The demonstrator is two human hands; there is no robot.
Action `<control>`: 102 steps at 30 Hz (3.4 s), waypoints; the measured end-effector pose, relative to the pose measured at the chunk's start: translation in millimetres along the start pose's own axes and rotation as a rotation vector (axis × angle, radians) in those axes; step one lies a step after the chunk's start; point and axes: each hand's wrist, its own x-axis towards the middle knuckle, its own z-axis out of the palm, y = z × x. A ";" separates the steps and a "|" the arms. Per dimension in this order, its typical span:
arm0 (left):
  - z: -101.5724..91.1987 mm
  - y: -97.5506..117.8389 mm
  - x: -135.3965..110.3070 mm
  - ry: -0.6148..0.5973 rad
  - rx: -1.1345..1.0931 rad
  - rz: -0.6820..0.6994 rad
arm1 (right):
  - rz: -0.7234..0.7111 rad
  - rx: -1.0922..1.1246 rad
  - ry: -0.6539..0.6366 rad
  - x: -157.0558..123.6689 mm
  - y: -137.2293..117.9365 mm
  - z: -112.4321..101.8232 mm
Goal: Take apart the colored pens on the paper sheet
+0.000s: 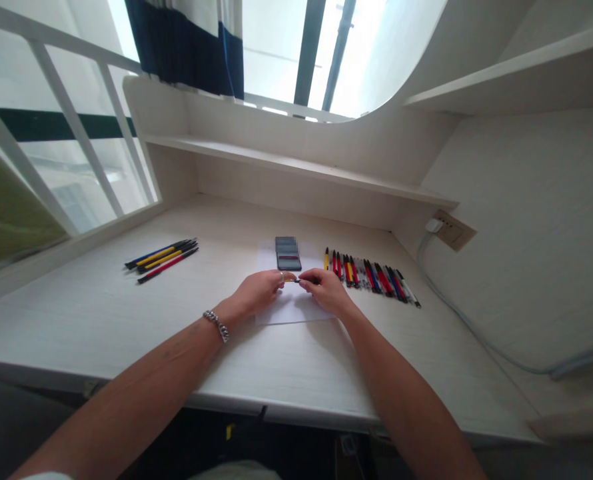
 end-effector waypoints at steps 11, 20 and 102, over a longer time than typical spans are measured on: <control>-9.9 -16.1 1.9 0.029 -0.018 -0.154 | 0.041 -0.181 0.116 6.3 27.1 -18.8; -10.3 -10.9 1.2 0.020 -0.008 -0.171 | -0.071 -0.379 0.162 20.2 25.9 18.8; -14.2 7.4 1.5 0.138 0.054 0.303 | 0.436 0.814 -0.148 -2.8 -7.9 33.3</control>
